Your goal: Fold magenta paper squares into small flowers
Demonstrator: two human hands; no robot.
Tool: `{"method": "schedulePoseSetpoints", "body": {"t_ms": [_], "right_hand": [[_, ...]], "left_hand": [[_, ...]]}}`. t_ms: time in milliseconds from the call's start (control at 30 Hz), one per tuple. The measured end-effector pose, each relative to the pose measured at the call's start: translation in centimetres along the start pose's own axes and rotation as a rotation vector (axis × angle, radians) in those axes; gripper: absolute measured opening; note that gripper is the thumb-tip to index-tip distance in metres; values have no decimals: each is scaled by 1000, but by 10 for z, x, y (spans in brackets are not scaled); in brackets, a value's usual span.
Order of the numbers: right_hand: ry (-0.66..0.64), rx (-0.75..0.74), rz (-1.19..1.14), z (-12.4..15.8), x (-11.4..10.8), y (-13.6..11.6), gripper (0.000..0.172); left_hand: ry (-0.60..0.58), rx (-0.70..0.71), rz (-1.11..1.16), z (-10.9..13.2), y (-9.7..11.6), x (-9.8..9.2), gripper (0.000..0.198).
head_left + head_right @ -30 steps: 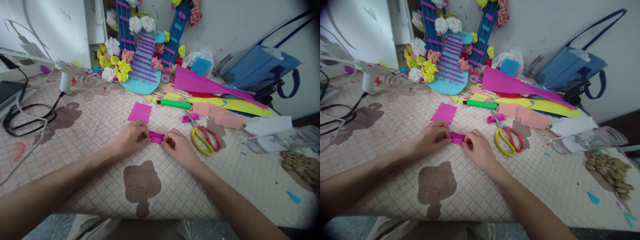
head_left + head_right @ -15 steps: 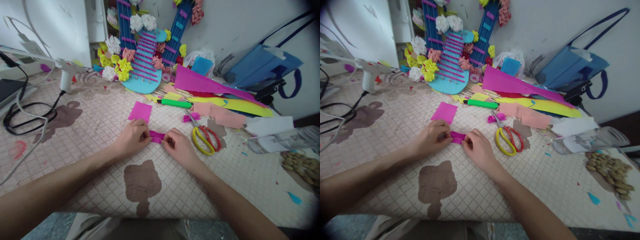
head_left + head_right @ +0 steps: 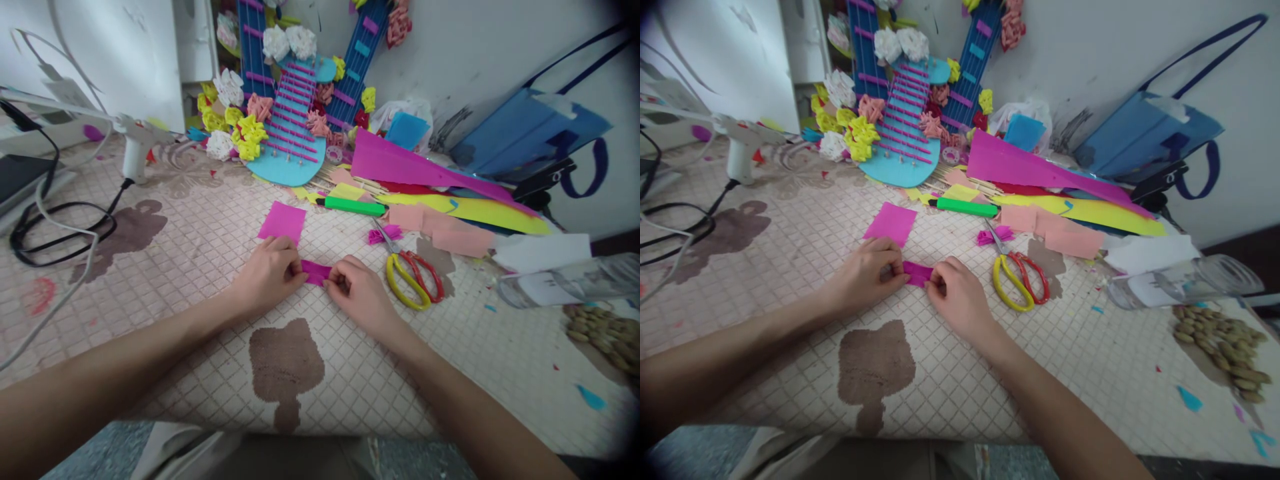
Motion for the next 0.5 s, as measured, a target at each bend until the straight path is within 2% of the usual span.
{"method": "schedulePoseSetpoints", "body": {"t_ms": [500], "right_hand": [[-17,-4,-14,-1,-2,0,15]], "left_hand": [[-2,1,35,1,-3,0,12]]}}
Point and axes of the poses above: each hand's wrist, its own z-axis away from the middle knuckle, its own x-axis out of the palm, y = z × x, the point moved 3 cm from there along -z, towards the middle knuckle, and after that the axes turned 3 degrees about -y, right-handed, at the moved point
